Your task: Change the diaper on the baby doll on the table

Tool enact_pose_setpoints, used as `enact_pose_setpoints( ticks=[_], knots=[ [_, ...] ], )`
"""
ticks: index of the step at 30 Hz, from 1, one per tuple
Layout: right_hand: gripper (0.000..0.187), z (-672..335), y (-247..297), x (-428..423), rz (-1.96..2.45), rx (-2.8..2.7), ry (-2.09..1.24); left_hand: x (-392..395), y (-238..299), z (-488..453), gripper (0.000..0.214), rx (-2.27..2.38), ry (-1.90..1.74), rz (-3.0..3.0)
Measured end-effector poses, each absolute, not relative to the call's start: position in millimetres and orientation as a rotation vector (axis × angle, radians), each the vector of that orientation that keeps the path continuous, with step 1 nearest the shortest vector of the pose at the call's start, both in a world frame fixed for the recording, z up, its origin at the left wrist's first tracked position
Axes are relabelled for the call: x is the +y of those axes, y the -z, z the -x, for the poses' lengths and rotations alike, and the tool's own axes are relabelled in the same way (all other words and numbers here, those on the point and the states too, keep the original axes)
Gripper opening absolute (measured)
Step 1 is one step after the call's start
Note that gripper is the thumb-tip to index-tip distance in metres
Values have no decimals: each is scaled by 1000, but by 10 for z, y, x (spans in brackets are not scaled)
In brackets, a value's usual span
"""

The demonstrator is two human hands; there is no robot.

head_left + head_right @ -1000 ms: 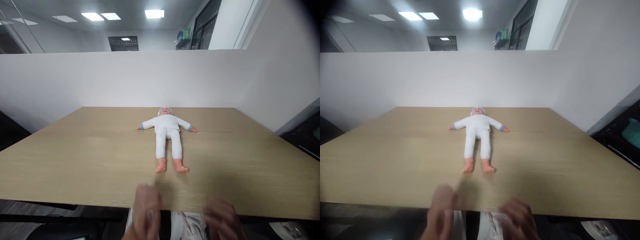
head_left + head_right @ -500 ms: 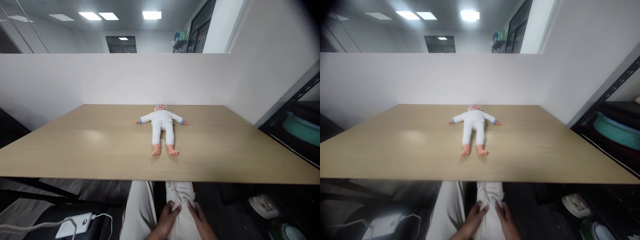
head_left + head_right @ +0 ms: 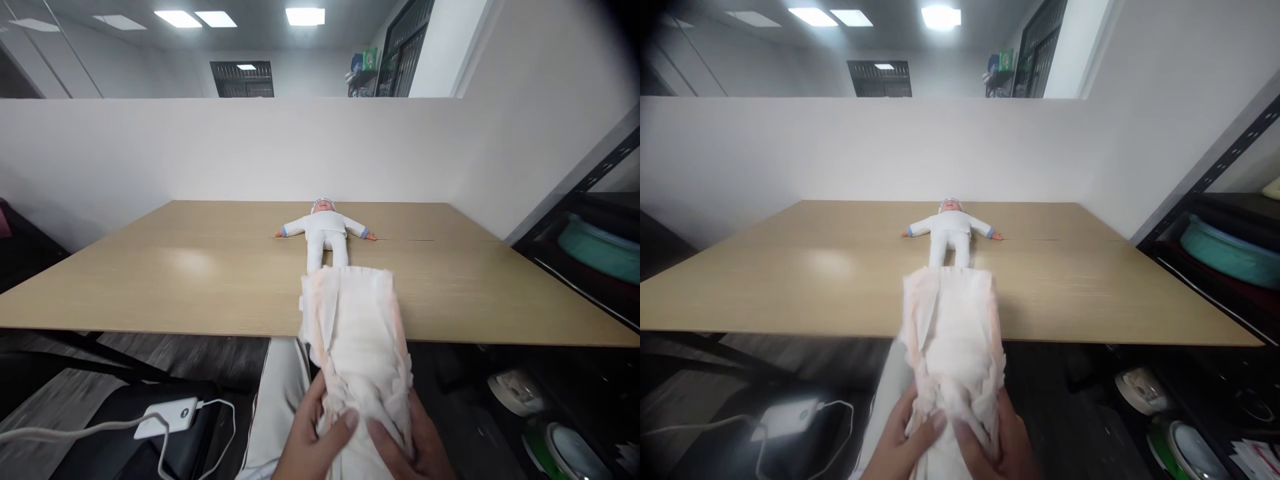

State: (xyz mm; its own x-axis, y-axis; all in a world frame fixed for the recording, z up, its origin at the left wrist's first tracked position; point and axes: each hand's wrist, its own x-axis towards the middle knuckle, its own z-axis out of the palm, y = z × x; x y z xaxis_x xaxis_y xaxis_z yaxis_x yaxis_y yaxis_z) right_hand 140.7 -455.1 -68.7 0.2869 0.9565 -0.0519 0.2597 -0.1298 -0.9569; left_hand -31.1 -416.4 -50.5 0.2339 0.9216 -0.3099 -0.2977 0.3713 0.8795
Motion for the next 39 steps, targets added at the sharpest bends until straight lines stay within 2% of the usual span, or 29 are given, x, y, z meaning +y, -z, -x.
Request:
enact_pose_setpoints(
  ticks=[4,11,13,16,19,22,27,30,34,36,39],
  knots=[
    [67,-1265,624,-4120,1467,-1237,-949,-3837,575,349,64,967,-983,-828],
    [51,-1288,948,-3823,1568,-1384,-995,-3603,952,455,59,1001,-919,-802],
    [42,-1348,1045,-3827,1662,-1442,-889,-3600,1009,452,56,992,-891,-780],
    [35,-1453,1099,-3799,1776,-1433,-484,-3606,1104,420,58,1020,-892,-743],
    [36,-1496,1023,-3656,1713,-1446,-157,-3623,1214,376,66,1066,-887,-706],
    [47,-1435,893,-3379,1530,-1737,-153,-3636,1259,383,62,1081,-870,-760],
    [57,-1288,858,-2846,1395,-2212,-335,-3497,1090,639,33,1247,-654,-1545],
    [61,-1274,932,-2668,1399,-2320,-321,-3246,896,872,22,1168,-516,-2066],
    [67,-1295,978,-2624,1392,-2353,-251,-2676,680,1111,17,1172,-672,-2415],
    [67,-1297,978,-2636,1393,-2350,-218,-2287,632,1152,19,1257,-750,-2544],
    [66,-1287,985,-2644,1396,-2339,-188,-1676,617,1075,52,1313,-652,-2762]
  ],
)
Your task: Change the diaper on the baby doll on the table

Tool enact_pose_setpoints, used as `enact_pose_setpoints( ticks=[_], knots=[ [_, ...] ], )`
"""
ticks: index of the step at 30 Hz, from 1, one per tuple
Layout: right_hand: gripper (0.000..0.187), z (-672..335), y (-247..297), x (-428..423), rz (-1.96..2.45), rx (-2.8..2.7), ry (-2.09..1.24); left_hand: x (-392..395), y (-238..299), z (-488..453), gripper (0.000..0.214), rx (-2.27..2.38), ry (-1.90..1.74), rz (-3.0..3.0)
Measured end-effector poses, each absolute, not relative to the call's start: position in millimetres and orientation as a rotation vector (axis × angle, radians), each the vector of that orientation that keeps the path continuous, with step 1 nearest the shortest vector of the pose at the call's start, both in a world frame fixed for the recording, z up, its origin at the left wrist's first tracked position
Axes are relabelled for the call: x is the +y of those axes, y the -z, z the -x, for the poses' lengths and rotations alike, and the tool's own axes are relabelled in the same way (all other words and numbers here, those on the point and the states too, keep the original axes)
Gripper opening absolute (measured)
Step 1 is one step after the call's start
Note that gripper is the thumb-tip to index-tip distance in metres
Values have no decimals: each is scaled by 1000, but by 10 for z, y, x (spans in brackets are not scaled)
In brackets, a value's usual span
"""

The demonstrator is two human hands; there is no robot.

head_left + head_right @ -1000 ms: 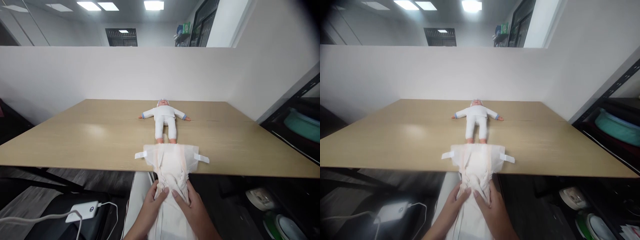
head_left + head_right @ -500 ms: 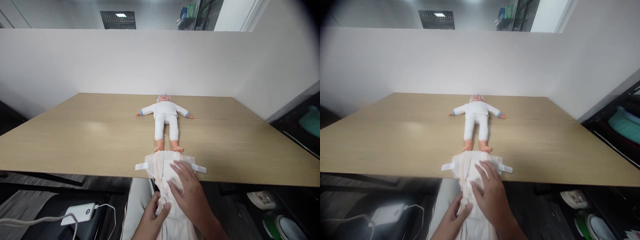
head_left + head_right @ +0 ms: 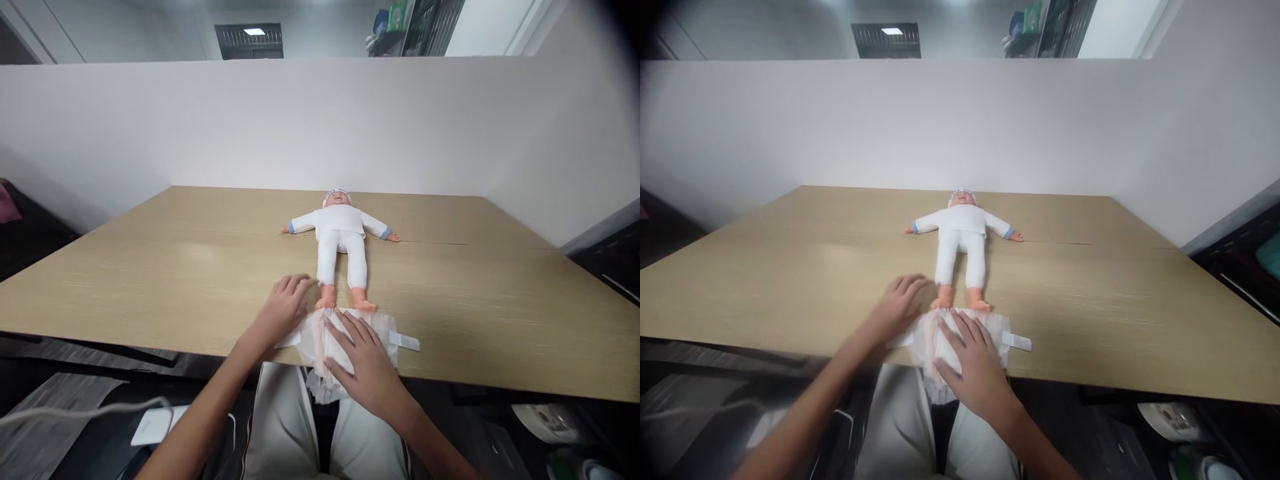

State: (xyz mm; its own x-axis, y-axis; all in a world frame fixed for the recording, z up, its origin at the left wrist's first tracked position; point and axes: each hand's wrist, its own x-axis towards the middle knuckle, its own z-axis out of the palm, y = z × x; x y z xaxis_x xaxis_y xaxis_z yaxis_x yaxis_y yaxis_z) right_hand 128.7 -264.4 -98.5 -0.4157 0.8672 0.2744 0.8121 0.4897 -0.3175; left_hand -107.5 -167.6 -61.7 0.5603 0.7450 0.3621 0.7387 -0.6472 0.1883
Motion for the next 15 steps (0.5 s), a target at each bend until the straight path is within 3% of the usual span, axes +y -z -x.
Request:
enact_pose_setpoints(
  ticks=[3,8,10,15],
  knots=[
    [64,-1278,999,-2631,1406,-2320,-194,-1208,607,863,75,1226,-433,-3006],
    [62,-1284,982,-2606,1409,-2322,-255,-861,557,460,103,587,-209,-3335],
    [63,-1284,976,-2602,1407,-2324,-275,-791,541,341,93,421,-146,-3359],
    [67,-1282,1005,-2599,1435,-2322,-317,-667,483,185,35,234,-179,-3270]
  ],
)
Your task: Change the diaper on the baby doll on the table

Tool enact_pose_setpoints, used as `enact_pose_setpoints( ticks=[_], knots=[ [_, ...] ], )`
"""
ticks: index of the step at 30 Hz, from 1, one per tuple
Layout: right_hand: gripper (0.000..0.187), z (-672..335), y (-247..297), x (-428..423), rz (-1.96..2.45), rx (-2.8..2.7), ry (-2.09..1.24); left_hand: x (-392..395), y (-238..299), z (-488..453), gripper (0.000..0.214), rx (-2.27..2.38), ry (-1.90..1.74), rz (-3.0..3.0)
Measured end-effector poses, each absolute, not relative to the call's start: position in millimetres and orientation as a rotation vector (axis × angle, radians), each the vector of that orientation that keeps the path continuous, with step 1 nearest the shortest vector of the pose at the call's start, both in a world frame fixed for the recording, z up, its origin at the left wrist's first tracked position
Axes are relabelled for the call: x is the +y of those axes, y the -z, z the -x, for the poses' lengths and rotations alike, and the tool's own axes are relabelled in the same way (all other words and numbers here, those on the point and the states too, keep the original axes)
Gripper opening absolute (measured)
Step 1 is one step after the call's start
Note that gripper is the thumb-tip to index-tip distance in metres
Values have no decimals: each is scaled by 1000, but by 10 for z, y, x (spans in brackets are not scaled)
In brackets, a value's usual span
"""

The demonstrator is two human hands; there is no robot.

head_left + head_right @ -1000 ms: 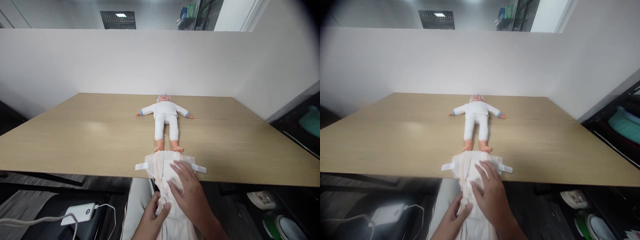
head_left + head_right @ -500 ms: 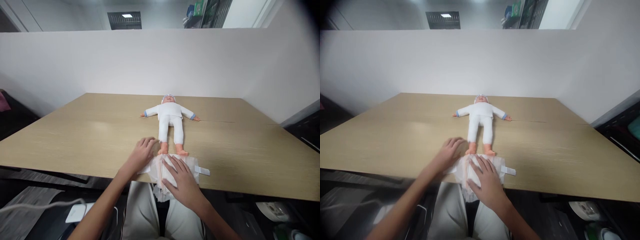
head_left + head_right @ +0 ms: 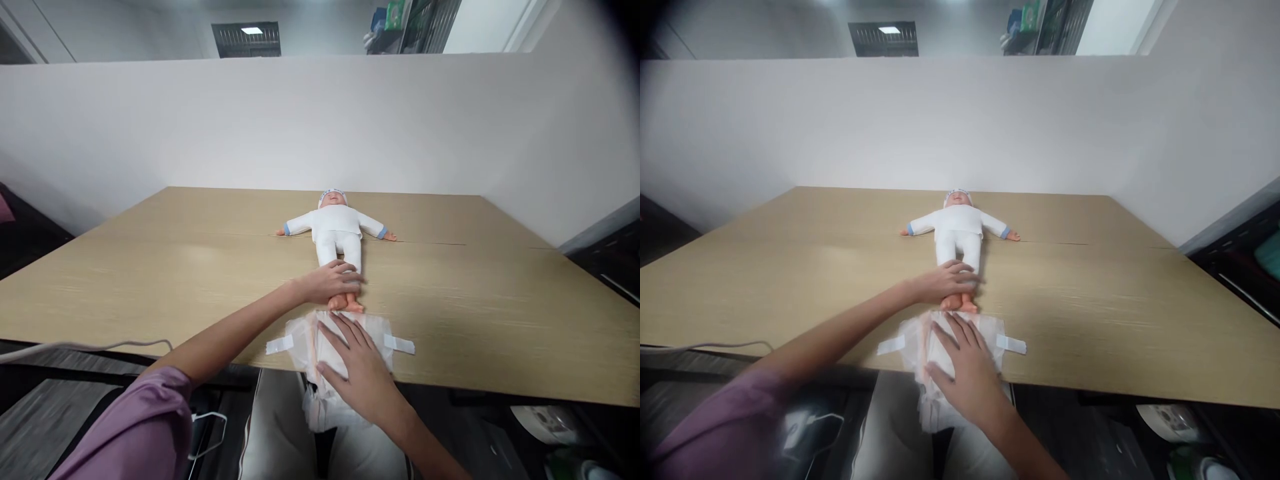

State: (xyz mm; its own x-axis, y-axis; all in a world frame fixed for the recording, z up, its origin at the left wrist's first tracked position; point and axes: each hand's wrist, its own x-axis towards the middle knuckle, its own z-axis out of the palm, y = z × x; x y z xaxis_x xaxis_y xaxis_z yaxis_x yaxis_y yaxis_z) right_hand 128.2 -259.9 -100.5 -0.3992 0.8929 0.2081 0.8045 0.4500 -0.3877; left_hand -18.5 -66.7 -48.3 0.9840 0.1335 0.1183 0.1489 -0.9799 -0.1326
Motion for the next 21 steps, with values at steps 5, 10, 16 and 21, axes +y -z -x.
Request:
enact_pose_setpoints(
  ticks=[5,10,16,21],
  knots=[
    [70,-1378,1015,-2475,1442,-2379,-420,-577,168,169,33,-239,530,3266],
    [72,-1463,993,-2065,1372,-2470,-503,-431,-398,205,36,-583,970,3476],
    [75,-1425,1009,-1222,1353,-2481,-465,-255,-689,281,41,-907,1243,3420],
    [73,-1408,989,-386,1323,-2438,-371,-144,-708,319,40,-859,1429,3330]
  ],
)
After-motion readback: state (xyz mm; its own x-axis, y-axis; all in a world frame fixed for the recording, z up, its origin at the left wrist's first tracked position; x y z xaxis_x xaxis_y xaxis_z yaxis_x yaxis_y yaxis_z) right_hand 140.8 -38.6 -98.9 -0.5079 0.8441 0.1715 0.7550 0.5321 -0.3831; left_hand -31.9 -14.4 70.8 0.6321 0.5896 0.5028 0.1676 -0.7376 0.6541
